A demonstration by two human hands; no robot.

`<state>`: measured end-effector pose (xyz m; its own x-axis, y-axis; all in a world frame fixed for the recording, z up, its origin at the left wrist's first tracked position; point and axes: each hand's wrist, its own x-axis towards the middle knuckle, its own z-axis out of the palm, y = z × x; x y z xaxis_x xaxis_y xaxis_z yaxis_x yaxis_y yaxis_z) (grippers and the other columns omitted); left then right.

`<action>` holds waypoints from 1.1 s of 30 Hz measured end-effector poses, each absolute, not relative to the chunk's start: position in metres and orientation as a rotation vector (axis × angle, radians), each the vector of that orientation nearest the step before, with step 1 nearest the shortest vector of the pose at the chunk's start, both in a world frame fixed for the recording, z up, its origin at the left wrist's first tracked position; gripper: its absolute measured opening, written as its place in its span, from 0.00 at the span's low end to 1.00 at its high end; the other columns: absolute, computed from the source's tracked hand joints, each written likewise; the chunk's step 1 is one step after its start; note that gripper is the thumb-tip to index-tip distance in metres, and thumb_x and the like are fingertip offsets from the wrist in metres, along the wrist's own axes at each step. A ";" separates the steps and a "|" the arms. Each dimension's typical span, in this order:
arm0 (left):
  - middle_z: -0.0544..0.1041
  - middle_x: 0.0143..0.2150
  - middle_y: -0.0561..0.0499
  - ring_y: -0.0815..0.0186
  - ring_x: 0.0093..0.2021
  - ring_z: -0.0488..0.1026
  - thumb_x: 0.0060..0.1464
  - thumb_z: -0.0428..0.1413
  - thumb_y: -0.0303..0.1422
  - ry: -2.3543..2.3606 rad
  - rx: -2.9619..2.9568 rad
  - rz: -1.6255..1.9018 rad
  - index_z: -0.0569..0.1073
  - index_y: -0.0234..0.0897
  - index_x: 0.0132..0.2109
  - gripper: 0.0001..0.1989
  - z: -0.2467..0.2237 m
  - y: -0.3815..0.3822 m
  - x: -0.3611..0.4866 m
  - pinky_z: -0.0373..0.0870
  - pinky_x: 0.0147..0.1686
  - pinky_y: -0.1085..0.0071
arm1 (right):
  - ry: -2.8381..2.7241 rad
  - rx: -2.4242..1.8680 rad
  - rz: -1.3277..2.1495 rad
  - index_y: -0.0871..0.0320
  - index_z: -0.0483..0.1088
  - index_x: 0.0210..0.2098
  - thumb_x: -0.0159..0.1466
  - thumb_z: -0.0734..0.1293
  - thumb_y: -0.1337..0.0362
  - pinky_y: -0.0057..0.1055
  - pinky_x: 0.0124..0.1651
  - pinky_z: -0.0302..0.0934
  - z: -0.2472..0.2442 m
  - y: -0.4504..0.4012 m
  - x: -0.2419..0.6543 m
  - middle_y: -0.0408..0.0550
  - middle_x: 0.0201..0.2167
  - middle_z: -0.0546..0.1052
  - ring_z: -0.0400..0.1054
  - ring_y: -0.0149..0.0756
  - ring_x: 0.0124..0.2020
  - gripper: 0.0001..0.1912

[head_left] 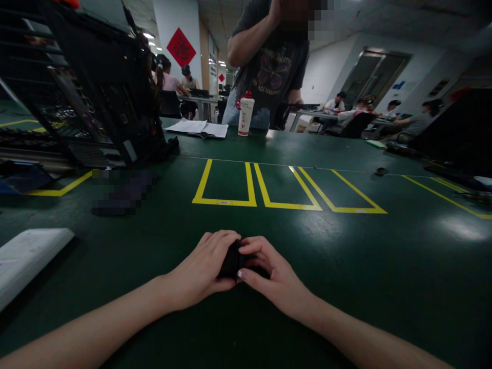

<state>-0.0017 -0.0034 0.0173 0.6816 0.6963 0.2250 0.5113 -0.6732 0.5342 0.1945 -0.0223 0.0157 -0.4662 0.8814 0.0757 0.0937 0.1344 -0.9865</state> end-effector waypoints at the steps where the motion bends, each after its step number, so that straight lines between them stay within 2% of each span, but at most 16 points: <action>1: 0.64 0.55 0.44 0.54 0.52 0.63 0.49 0.58 0.25 0.940 2.461 0.587 0.53 0.42 0.57 0.31 0.018 -0.003 -0.002 0.62 0.49 0.55 | -1.695 -0.952 1.409 0.53 0.63 0.41 0.58 0.66 0.70 0.40 0.50 0.64 0.016 -0.022 0.194 0.45 0.48 0.64 0.64 0.37 0.49 0.13; 8: 0.64 0.54 0.45 0.55 0.52 0.64 0.49 0.59 0.26 0.943 2.468 0.593 0.53 0.41 0.57 0.31 0.017 -0.003 -0.002 0.62 0.49 0.56 | -1.676 -1.000 1.454 0.54 0.59 0.49 0.58 0.66 0.71 0.41 0.51 0.63 0.014 -0.020 0.192 0.48 0.47 0.66 0.63 0.38 0.50 0.21; 13: 0.63 0.55 0.44 0.55 0.53 0.62 0.48 0.59 0.24 0.952 2.477 0.562 0.52 0.42 0.57 0.33 0.016 -0.003 -0.002 0.61 0.50 0.55 | -1.752 -0.935 1.386 0.53 0.61 0.45 0.56 0.66 0.74 0.40 0.51 0.63 0.014 -0.020 0.194 0.46 0.47 0.65 0.64 0.37 0.49 0.20; 19: 0.64 0.55 0.44 0.54 0.53 0.63 0.49 0.59 0.25 0.938 2.466 0.580 0.52 0.43 0.57 0.32 0.017 -0.003 -0.001 0.61 0.49 0.55 | -1.683 -0.951 1.415 0.53 0.64 0.42 0.59 0.66 0.69 0.40 0.51 0.64 0.013 -0.022 0.194 0.45 0.48 0.64 0.64 0.37 0.49 0.12; 25: 0.64 0.55 0.45 0.55 0.52 0.64 0.50 0.58 0.25 0.931 2.452 0.593 0.53 0.43 0.57 0.31 0.018 -0.004 -0.002 0.62 0.49 0.56 | -1.664 -0.997 1.467 0.53 0.60 0.49 0.58 0.66 0.70 0.41 0.51 0.63 0.013 -0.020 0.193 0.47 0.47 0.67 0.65 0.38 0.49 0.20; 30: 0.63 0.55 0.45 0.54 0.52 0.63 0.48 0.59 0.24 0.949 2.460 0.587 0.52 0.43 0.58 0.33 0.016 -0.003 -0.002 0.62 0.50 0.55 | -1.743 -0.933 1.384 0.53 0.62 0.44 0.56 0.66 0.73 0.40 0.52 0.62 0.015 -0.021 0.194 0.46 0.47 0.65 0.64 0.37 0.50 0.18; 33: 0.63 0.56 0.44 0.54 0.53 0.63 0.49 0.59 0.25 0.953 2.461 0.574 0.53 0.41 0.58 0.32 0.017 -0.003 -0.002 0.62 0.50 0.56 | -1.726 -0.931 1.385 0.52 0.63 0.43 0.58 0.66 0.71 0.40 0.52 0.63 0.015 -0.022 0.194 0.46 0.48 0.63 0.64 0.37 0.50 0.15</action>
<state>-0.0020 -0.0034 0.0166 0.6769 0.7030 0.2180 0.5215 -0.6672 0.5319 0.1936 -0.0225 0.0155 -0.4770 0.8736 0.0961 0.0953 0.1601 -0.9825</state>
